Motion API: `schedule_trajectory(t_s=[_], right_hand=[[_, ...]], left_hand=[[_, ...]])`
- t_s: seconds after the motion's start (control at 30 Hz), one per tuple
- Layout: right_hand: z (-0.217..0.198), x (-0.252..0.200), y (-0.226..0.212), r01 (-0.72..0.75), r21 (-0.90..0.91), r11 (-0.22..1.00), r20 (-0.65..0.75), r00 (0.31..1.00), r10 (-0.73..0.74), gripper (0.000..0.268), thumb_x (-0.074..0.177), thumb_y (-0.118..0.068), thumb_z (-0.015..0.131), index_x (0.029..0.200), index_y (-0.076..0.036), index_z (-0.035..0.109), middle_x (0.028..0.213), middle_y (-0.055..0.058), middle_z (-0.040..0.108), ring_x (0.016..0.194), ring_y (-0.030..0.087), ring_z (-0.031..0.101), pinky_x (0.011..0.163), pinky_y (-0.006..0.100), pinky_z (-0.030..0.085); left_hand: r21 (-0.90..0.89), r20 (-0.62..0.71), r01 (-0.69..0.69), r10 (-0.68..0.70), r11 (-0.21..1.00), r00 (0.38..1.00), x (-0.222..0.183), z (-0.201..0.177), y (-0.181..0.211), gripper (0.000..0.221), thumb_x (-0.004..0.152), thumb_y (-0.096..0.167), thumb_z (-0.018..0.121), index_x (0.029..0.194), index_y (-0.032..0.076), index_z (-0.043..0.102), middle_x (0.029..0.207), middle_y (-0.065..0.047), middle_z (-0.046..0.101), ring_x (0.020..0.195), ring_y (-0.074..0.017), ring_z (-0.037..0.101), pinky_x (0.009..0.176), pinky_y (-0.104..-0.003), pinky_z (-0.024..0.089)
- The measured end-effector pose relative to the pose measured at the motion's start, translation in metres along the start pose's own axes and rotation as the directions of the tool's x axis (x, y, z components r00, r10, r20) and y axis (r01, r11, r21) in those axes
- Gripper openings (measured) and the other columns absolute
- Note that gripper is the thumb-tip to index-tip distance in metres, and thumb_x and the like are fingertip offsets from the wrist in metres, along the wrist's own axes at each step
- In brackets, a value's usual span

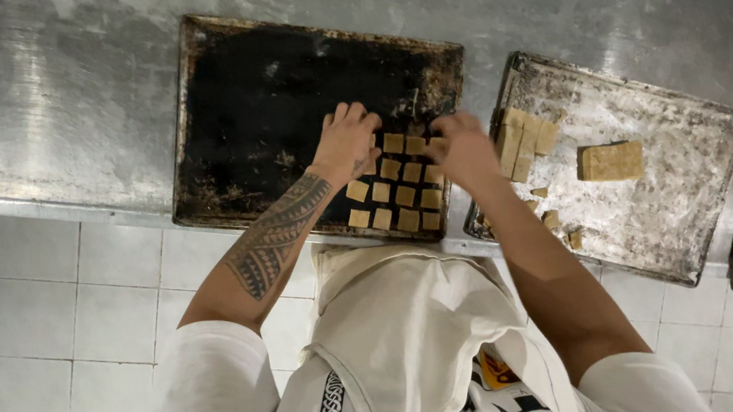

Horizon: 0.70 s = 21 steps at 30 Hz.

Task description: The person picks up square dough pieces from one tray and places them in neat rows on a separate dark baking sheet by hand.

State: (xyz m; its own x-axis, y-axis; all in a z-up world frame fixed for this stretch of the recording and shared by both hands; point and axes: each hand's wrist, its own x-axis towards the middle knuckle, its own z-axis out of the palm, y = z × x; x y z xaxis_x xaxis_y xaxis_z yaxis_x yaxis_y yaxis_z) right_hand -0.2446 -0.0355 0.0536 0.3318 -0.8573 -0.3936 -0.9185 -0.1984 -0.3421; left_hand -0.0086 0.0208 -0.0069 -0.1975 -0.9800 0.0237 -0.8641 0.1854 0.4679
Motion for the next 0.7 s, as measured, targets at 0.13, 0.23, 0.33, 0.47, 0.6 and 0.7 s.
schedule_trajectory(t_s=[0.13,0.23,0.33,0.47,0.6,0.7], right_hand=[[-0.020,-0.018,0.053,0.044,0.008,0.999,-0.267,0.963,-0.040,0.030,0.093,-0.029,0.077,0.118,-0.013,0.073,0.110,0.008,0.075,0.119,0.027,0.061,0.107,0.047,0.047],[-0.030,-0.046,0.106,0.139,0.159,0.977,-0.475,0.879,-0.048,0.025,0.091,-0.018,0.078,0.112,-0.006,0.072,0.109,0.013,0.068,0.098,0.027,0.067,0.086,0.043,0.055],[-0.031,-0.063,0.152,0.146,0.070,0.987,-0.536,0.840,-0.086,0.023,0.089,-0.015,0.081,0.108,-0.005,0.073,0.093,0.012,0.068,0.095,0.032,0.065,0.081,0.045,0.053],[-0.042,-0.071,0.203,0.165,0.125,0.978,-0.562,0.824,-0.068,0.022,0.091,-0.016,0.079,0.108,-0.005,0.072,0.093,0.011,0.068,0.094,0.032,0.064,0.079,0.045,0.053],[-0.058,-0.057,0.226,0.199,0.150,0.969,-0.569,0.818,-0.080,0.020,0.092,-0.017,0.078,0.109,-0.007,0.073,0.101,0.012,0.070,0.096,0.032,0.066,0.082,0.045,0.055],[-0.069,-0.042,0.236,0.102,0.212,0.972,-0.406,0.914,-0.007,0.028,0.091,-0.023,0.076,0.115,-0.010,0.073,0.113,0.012,0.069,0.094,0.033,0.068,0.085,0.045,0.055]], left_hand=[[0.037,-0.116,-0.091,0.095,0.995,0.989,-0.003,0.008,0.011,0.034,0.094,0.020,0.069,0.126,0.011,0.066,0.121,-0.012,0.053,0.115,-0.0336,0.046,0.096,-0.050,0.041],[0.158,-0.072,-0.161,0.174,0.974,0.982,-0.008,0.012,0.026,0.041,0.089,0.018,0.069,0.130,0.011,0.068,0.123,-0.011,0.054,0.122,-0.0322,0.046,0.101,-0.049,0.040],[0.196,-0.087,-0.151,0.170,0.969,0.982,-0.014,0.009,0.035,0.040,0.091,0.024,0.069,0.129,0.013,0.068,0.124,-0.014,0.055,0.122,-0.0344,0.045,0.101,-0.053,0.038],[0.052,-0.156,-0.124,0.131,0.991,0.979,-0.016,0.002,0.045,0.034,0.085,0.023,0.073,0.118,0.015,0.074,0.122,-0.015,0.057,0.122,-0.0355,0.045,0.100,-0.056,0.036],[0.063,-0.304,-0.060,0.077,0.996,0.950,-0.005,-0.005,0.073,0.020,0.086,0.019,0.073,0.105,0.014,0.077,0.121,-0.013,0.059,0.123,-0.0351,0.048,0.101,-0.056,0.039],[-0.037,-0.352,-0.048,0.032,0.998,0.935,0.021,0.007,0.115,0.017,0.087,0.017,0.074,0.102,0.012,0.076,0.118,-0.010,0.061,0.122,-0.0354,0.051,0.101,-0.054,0.042]])
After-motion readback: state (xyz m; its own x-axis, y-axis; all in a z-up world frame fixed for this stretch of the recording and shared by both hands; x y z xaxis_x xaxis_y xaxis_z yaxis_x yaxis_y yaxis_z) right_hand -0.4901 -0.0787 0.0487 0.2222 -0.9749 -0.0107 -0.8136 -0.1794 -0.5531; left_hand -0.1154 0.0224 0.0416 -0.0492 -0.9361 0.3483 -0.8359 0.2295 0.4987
